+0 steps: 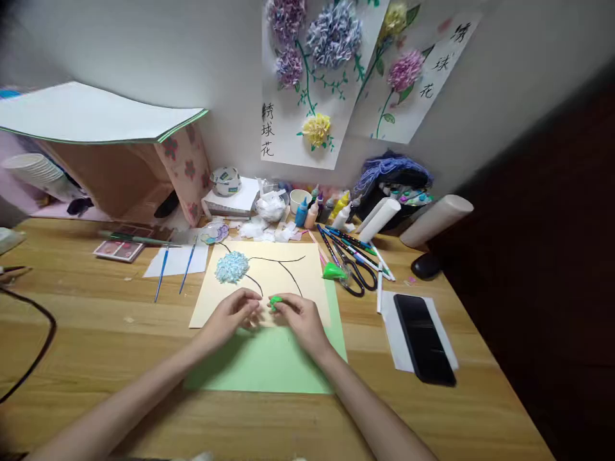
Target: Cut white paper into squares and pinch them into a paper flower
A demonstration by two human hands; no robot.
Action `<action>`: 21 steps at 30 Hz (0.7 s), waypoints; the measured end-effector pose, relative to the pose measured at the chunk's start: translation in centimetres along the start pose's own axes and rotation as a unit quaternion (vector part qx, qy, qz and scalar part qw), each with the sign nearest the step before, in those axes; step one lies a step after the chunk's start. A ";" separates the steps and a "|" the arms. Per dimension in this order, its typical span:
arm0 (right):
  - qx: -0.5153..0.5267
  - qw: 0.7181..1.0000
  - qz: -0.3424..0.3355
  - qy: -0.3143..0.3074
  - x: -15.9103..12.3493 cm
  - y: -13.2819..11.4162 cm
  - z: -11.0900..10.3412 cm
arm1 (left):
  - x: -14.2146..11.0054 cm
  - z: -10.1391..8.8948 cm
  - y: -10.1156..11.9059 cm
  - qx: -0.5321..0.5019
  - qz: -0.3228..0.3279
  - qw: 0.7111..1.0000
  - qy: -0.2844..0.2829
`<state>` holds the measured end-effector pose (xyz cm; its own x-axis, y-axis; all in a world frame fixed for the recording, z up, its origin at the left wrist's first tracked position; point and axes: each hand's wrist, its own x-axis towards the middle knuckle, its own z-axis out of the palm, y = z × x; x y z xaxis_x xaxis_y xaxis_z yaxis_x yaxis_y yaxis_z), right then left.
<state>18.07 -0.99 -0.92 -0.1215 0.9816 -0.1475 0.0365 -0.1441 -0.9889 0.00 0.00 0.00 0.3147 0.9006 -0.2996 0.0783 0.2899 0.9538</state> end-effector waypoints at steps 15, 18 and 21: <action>-0.238 0.937 -0.249 -0.062 1.0 -1.5 0.0 | 2.0 0.4 0.8 -0.047 -0.026 0.997 -0.051; -0.259 0.938 -0.230 -0.009 0.8 -1.6 -0.1 | 2.1 1.1 0.9 -0.059 -0.048 0.995 -0.071; -0.265 0.941 -0.211 0.017 0.3 -2.0 -0.2 | 2.2 2.0 1.2 -0.007 -0.023 0.998 -0.062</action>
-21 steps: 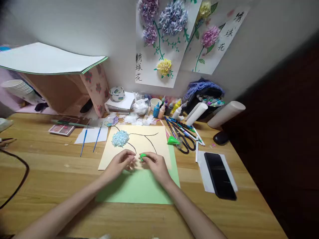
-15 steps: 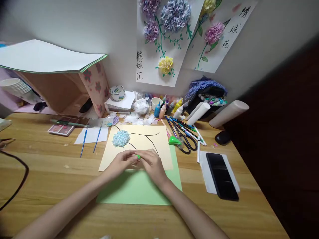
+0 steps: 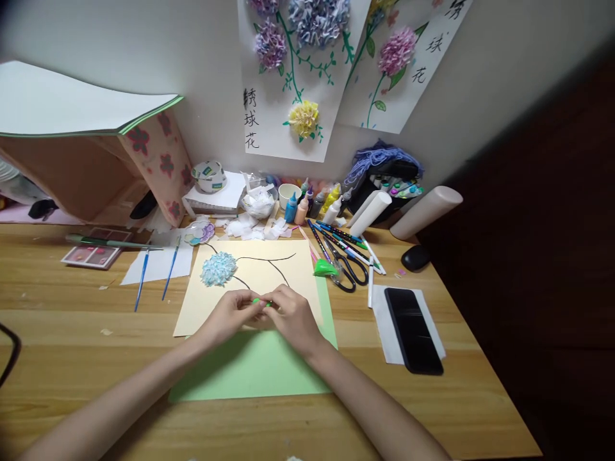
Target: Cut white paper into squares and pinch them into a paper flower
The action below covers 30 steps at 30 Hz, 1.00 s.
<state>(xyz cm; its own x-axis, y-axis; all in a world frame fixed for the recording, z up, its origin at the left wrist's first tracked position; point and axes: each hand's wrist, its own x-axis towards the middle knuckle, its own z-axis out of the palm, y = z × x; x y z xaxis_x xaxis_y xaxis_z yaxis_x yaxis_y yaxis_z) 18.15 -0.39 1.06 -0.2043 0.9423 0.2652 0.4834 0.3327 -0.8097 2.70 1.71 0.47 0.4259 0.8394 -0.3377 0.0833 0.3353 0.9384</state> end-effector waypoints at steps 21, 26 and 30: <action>0.167 0.911 0.251 0.281 -1.1 12.5 -11.7 | 13.6 10.5 5.6 0.592 0.321 0.734 -0.083; 0.173 0.906 0.249 0.296 -1.3 12.3 -12.0 | 16.3 11.5 5.6 0.610 0.322 0.715 -0.112; 0.196 0.897 0.254 0.305 -1.3 12.2 -12.1 | 16.4 10.8 5.5 0.604 0.331 0.714 -0.124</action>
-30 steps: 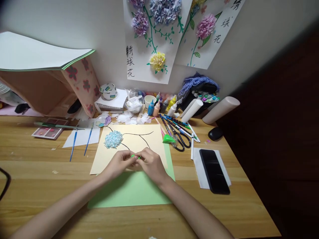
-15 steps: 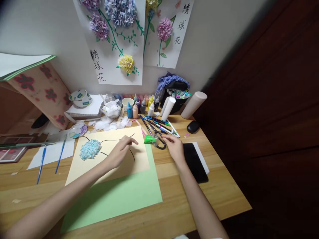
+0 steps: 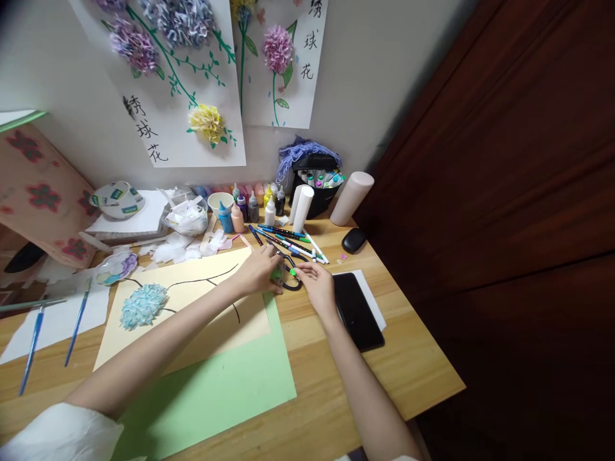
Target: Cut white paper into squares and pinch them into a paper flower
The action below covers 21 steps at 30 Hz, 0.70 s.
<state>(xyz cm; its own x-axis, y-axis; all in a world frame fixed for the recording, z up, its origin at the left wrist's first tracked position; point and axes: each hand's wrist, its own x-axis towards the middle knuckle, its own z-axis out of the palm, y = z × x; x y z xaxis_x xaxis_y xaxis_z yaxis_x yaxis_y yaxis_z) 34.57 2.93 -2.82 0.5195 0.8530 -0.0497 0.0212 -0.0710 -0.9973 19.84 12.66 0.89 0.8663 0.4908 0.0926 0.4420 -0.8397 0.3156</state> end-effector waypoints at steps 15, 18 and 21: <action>-0.013 0.999 -0.007 -0.044 -1.4 -0.9 1.9 | -1.3 1.6 0.3 -0.247 0.004 0.962 0.116; -0.065 0.993 -0.047 -0.086 -1.6 -1.0 1.7 | -1.2 1.9 0.2 -0.283 -0.006 0.951 0.123; -0.143 0.972 -0.132 -0.133 -1.6 -0.9 1.4 | -0.8 2.3 0.2 -0.285 -0.010 0.951 0.119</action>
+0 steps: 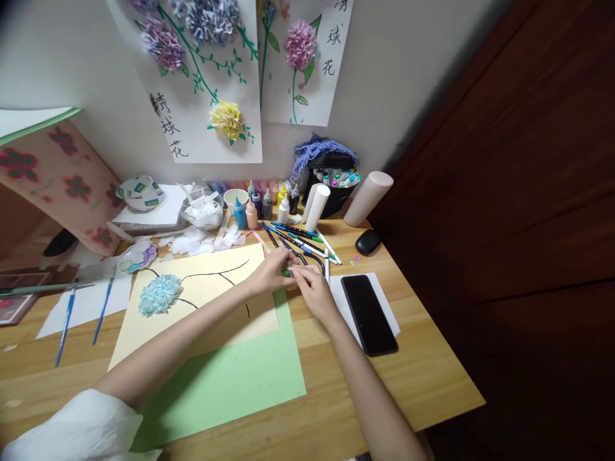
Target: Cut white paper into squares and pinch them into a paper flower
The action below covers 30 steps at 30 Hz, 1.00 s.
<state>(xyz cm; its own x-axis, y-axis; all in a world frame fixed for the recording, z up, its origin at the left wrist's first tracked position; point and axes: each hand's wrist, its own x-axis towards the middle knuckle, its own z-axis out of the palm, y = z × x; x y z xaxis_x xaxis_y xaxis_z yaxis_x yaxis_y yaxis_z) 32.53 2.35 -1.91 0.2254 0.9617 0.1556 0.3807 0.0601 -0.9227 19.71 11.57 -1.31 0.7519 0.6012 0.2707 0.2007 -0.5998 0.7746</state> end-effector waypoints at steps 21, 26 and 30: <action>-0.103 0.945 -0.237 -0.202 -5.1 -7.4 6.6 | -18.2 -6.3 3.4 -0.404 -0.382 0.823 0.117; -0.081 0.930 -0.279 -0.226 -6.5 -7.5 11.4 | -18.9 -6.8 4.9 -0.495 -0.328 0.797 0.106; -0.037 0.941 -0.244 -0.230 -6.3 -7.6 12.0 | -20.1 -8.0 5.1 -0.515 -0.311 0.795 0.084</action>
<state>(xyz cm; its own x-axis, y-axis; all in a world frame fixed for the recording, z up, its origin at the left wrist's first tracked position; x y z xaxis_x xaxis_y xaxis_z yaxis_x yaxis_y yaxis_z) 17.44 -0.97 -0.16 -0.3985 0.8395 0.3693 0.4033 0.5221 -0.7515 0.57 0.67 1.77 0.5966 0.7259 -0.3421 -0.1840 0.5387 0.8222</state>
